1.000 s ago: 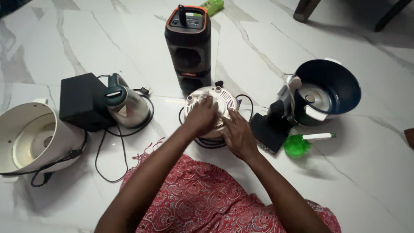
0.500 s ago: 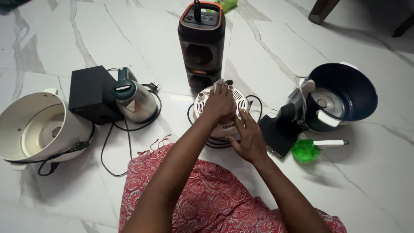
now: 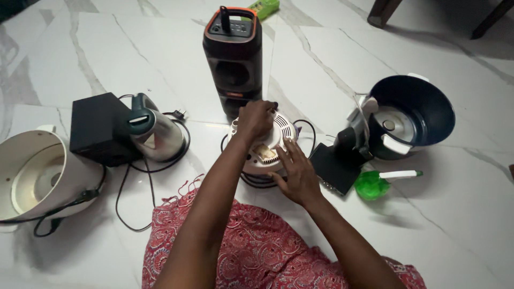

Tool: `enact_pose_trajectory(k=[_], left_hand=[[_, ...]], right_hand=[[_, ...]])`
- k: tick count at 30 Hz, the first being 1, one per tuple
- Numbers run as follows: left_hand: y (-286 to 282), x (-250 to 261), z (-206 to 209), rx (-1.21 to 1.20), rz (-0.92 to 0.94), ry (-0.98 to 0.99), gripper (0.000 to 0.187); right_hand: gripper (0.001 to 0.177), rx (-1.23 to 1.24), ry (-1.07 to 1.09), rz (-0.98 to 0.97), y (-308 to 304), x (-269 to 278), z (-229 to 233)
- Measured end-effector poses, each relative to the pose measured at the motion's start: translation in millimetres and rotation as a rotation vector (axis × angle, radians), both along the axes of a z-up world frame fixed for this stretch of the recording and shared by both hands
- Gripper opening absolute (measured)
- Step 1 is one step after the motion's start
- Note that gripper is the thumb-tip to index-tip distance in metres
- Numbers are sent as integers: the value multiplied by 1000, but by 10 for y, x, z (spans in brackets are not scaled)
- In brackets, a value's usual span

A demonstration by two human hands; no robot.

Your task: The person wipes the exterior of a purple and white appliance, its base, and its power cord by hand using a white cloth.

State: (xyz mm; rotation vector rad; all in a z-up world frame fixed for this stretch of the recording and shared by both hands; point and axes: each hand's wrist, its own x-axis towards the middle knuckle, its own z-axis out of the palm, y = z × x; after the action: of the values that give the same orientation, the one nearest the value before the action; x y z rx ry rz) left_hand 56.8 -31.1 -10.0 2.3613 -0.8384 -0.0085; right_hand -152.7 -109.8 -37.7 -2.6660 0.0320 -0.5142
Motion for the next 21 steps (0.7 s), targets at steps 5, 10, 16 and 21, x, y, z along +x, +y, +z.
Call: enact_pose_trajectory(k=[5,10,16,21], left_hand=[[30,145,-388,-201,49,25,22],[17,142,-395,-200,-7,-147,18],[-39,117,-319,-84,19,-38,25],[6,113,-367,-165,-22,-89,24]], right_hand=[[77,-13,31,-20,36,-8,-4],[78,-35,16,-22,34,12,-16],[81,-10,17,-26,42,-5,-12],[80,-9,20,-26,56,-3,10]])
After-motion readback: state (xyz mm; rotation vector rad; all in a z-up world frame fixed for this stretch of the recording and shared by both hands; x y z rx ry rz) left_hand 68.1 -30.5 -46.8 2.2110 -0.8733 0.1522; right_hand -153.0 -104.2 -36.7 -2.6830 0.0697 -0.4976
